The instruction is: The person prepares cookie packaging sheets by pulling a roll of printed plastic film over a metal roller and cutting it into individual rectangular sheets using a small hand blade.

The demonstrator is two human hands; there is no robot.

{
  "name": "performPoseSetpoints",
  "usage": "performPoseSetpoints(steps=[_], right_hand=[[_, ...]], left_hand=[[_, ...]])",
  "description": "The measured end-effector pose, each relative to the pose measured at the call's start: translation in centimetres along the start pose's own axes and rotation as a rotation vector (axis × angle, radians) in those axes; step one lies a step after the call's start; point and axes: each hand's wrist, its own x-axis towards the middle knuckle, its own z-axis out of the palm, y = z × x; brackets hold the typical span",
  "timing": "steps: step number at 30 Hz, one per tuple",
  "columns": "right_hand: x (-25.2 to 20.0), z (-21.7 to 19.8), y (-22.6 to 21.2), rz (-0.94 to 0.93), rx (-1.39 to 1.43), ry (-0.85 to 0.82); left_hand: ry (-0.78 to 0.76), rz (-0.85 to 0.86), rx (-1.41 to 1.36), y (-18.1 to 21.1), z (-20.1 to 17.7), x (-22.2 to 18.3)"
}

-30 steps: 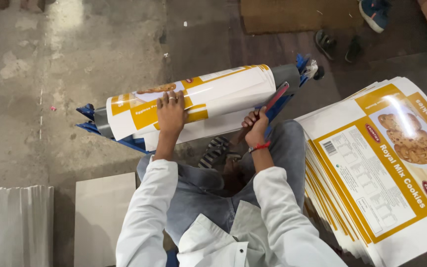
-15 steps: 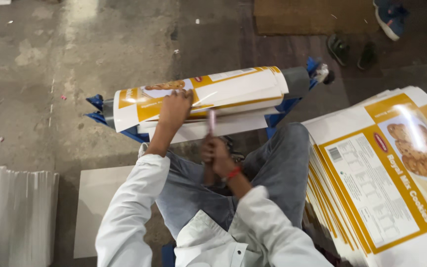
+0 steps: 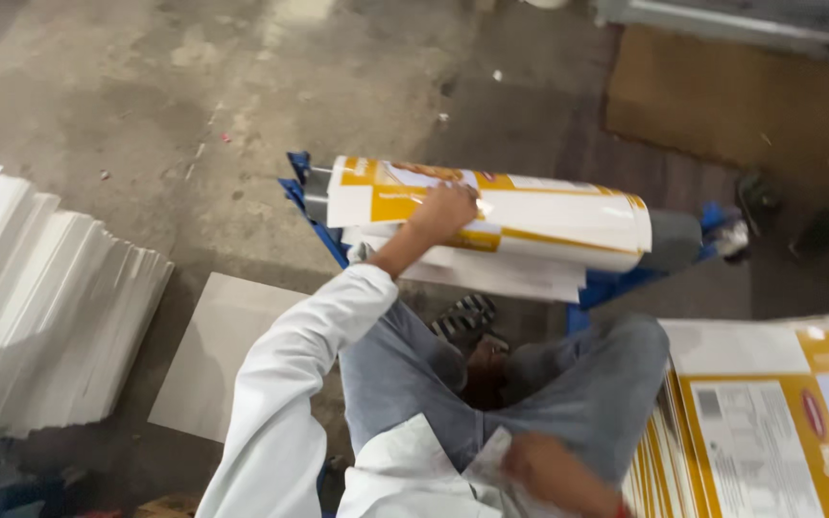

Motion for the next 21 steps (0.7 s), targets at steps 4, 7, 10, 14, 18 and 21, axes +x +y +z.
performPoseSetpoints(steps=[4, 7, 10, 14, 18, 21], right_hand=[[-0.8, -0.3, 4.1, 0.460, 0.321, 0.073], [-0.8, -8.4, 12.1, 0.335, 0.191, 0.661], [0.0, -16.5, 17.4, 0.294, 0.550, 0.946], [3.1, -20.9, 17.4, 0.361, 0.949, 0.842], [5.2, -18.2, 13.3, 0.447, 0.760, 0.939], [2.9, -15.9, 11.9, 0.380, 0.995, 0.915]], left_hand=[[0.039, -0.027, 0.065, 1.9, -2.0, -2.6], [0.059, -0.003, 0.086, 4.3, -4.9, -6.2], [0.082, -0.034, 0.103, 7.1, -8.6, -9.2], [0.002, -0.032, 0.101, 11.5, -12.5, -14.6], [0.002, -0.178, -0.177, 13.9, -13.9, -19.1], [0.074, -0.349, -0.659, 13.7, -13.1, -21.4]])
